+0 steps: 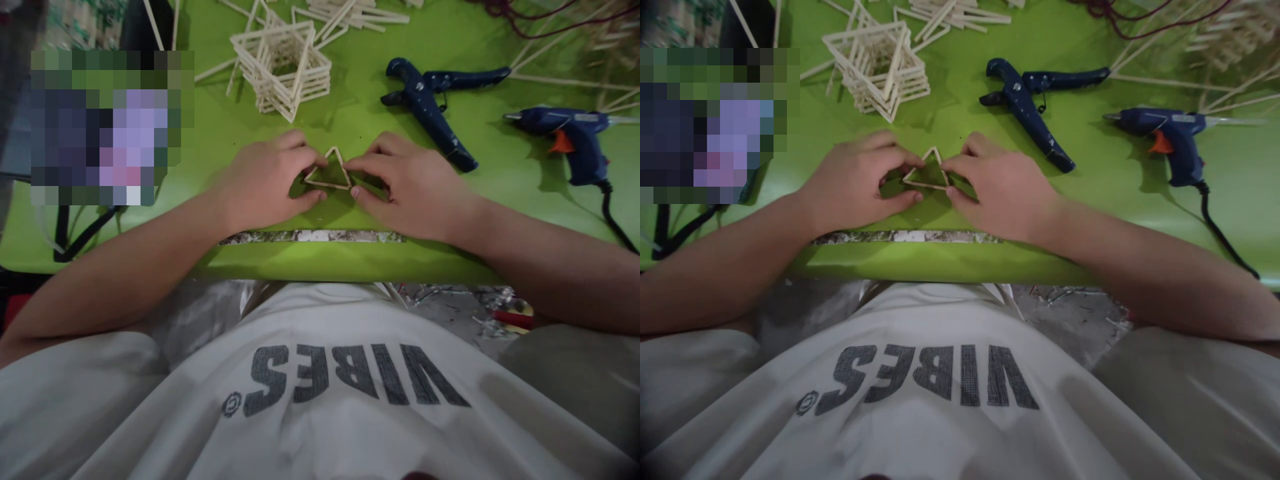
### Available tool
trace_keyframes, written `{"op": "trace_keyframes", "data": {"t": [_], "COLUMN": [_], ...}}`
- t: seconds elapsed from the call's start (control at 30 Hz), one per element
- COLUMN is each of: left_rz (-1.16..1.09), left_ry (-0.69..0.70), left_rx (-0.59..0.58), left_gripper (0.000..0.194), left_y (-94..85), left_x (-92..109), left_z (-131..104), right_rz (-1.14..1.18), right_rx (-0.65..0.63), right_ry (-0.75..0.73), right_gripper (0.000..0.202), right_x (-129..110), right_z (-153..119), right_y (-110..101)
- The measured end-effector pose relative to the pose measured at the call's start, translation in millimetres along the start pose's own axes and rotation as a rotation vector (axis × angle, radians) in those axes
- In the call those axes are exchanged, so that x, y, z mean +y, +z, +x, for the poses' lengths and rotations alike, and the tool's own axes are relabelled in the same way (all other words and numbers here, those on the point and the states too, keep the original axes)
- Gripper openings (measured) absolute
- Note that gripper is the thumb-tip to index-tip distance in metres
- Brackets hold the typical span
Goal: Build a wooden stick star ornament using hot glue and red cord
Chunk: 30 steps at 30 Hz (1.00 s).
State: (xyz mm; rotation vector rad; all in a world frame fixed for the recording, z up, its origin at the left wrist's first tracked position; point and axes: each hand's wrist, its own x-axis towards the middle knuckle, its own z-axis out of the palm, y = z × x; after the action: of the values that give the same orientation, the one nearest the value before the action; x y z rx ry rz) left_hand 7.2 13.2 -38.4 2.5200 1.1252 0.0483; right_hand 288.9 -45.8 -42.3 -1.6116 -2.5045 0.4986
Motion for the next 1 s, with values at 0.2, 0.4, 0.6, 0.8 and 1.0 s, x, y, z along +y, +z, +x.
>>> {"op": "trace_keyframes", "data": {"t": [0.2, 0.4, 0.6, 0.8, 1.0], "left_rz": [-0.009, -0.049, -0.062, -0.038, -0.031], "left_ry": [-0.025, 0.008, 0.004, -0.018, -0.025], "left_rx": [-0.021, -0.006, -0.001, -0.016, -0.030], "left_gripper": [0.058, 0.059, 0.056, 0.058, 0.057], "left_y": [-0.8, -0.1, -0.5, -5.3, -8.5], "left_x": [1.1, -0.2, -3.6, 0.3, 2.3], "left_z": [1.2, 1.5, 1.0, -2.0, -4.3], "right_rz": [-0.004, 0.005, -0.041, -0.080, -0.105], "right_rx": [0.008, -0.011, -0.039, -0.034, -0.018], "right_ry": [-0.008, 0.014, 0.004, -0.029, -0.039], "right_gripper": [0.052, 0.048, 0.050, 0.047, 0.045], "right_x": [-0.7, -2.1, -2.3, 1.5, 4.5], "right_z": [-0.7, 0.0, -0.4, -1.7, -2.7], "right_y": [-0.2, -1.1, -5.7, -8.2, -8.5]}}
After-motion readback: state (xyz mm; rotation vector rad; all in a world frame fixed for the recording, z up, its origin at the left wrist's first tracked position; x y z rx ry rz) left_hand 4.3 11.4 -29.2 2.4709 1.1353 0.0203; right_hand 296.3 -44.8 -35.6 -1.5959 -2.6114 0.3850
